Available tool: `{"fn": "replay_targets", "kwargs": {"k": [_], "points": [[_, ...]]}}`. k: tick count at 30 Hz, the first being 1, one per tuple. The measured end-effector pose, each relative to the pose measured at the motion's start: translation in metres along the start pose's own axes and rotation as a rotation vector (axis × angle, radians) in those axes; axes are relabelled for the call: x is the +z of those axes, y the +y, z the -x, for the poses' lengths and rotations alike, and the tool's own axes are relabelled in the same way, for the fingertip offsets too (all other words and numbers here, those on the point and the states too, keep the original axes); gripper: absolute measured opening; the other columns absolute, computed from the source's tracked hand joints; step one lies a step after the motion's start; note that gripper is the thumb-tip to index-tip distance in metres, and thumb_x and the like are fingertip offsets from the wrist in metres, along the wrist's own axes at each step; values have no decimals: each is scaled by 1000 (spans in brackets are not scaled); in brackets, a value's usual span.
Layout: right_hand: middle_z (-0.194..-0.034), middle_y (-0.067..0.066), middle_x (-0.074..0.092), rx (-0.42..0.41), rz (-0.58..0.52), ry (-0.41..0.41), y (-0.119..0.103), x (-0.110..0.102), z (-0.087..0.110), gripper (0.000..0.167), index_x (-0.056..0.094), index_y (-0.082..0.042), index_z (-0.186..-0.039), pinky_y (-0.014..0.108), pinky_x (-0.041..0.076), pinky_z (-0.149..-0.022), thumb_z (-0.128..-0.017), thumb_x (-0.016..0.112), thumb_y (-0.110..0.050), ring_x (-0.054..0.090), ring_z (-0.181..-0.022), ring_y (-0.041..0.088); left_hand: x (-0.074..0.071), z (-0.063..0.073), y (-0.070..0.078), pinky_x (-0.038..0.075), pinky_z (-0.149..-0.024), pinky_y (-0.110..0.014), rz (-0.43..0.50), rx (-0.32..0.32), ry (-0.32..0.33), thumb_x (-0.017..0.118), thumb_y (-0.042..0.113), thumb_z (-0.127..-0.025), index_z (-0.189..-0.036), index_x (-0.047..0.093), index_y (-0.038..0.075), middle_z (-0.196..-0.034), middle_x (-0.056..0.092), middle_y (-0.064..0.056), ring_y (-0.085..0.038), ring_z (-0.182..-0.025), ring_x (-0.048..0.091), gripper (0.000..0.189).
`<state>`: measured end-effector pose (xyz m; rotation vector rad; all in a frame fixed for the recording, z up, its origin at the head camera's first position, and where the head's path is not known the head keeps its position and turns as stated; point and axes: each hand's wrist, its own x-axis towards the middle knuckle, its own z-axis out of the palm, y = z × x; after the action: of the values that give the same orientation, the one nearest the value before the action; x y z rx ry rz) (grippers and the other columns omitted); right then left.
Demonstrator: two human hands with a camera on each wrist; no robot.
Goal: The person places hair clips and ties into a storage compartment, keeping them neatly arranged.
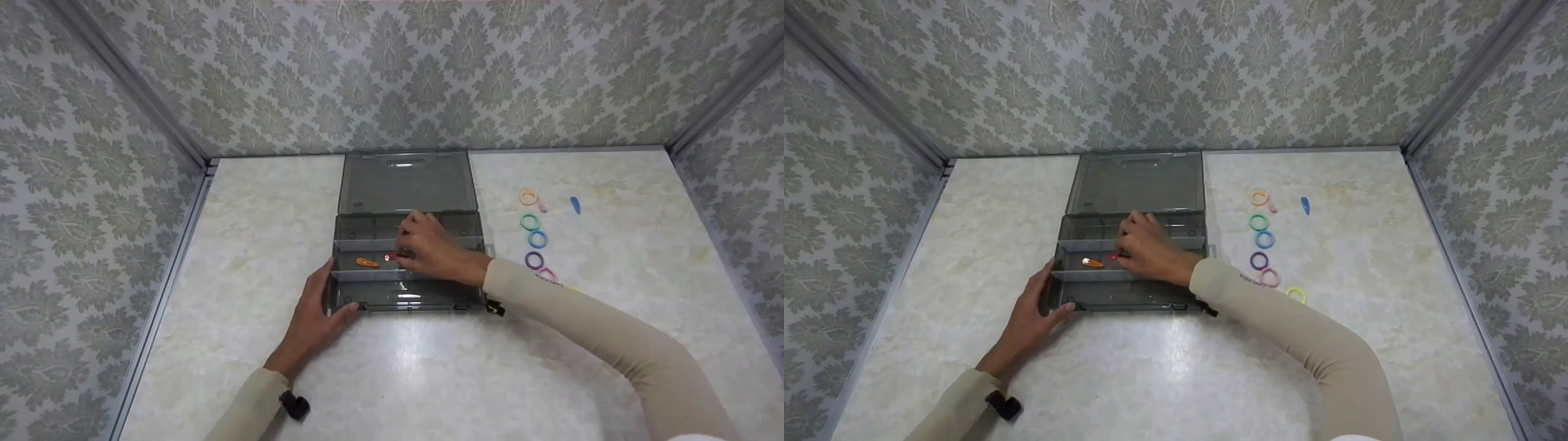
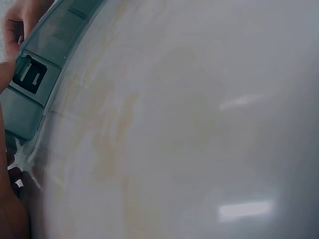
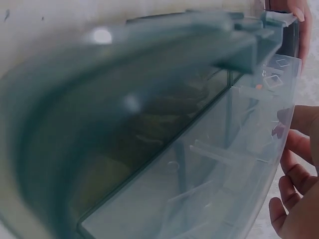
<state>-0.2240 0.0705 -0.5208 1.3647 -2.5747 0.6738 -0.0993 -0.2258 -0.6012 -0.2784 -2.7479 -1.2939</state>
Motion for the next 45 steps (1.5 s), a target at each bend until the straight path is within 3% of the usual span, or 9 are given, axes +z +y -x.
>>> {"fn": "replay_targets", "kwargs": {"k": [6,16,22,33,45], "points": [[-110,9,71,-2,34,-8,1,2,0,14,85,-9,-96,51,47,-89,-94,91,-21,57,-110,30,0,0,-1,30,-131,-55,-2,16,6,86,42,-98,-176,26,12,-175,36,-17,-35,-163,34,103],[-107,11,69,-12,-96,67,13,0,14,15,84,-5,-100,50,44,-88,-90,92,-11,55,-108,32,-1,1,0,30,-131,-55,-8,8,6,86,44,-97,-176,25,13,-175,36,-17,-36,-162,35,105],[-107,11,69,-5,-123,96,21,-10,27,12,83,-6,-101,49,45,-86,-93,90,-13,56,-105,31,-2,1,2,30,-132,-55,6,-22,-9,86,47,-97,-177,24,17,-176,34,-14,-33,-164,32,106],[-109,11,68,86,-172,107,34,-29,55,14,83,-4,-103,52,49,-93,-92,91,-10,56,-106,31,-1,0,0,32,-130,-57,12,10,6,87,44,-97,-177,25,13,-175,35,-17,-36,-162,35,106],[-115,9,68,247,-270,104,47,-42,89,16,84,-5,-109,49,49,-99,-98,87,-15,54,-114,29,-1,1,1,31,-130,-58,-2,-12,2,86,49,-96,-177,26,16,-175,35,-17,-36,-162,34,106]]}}
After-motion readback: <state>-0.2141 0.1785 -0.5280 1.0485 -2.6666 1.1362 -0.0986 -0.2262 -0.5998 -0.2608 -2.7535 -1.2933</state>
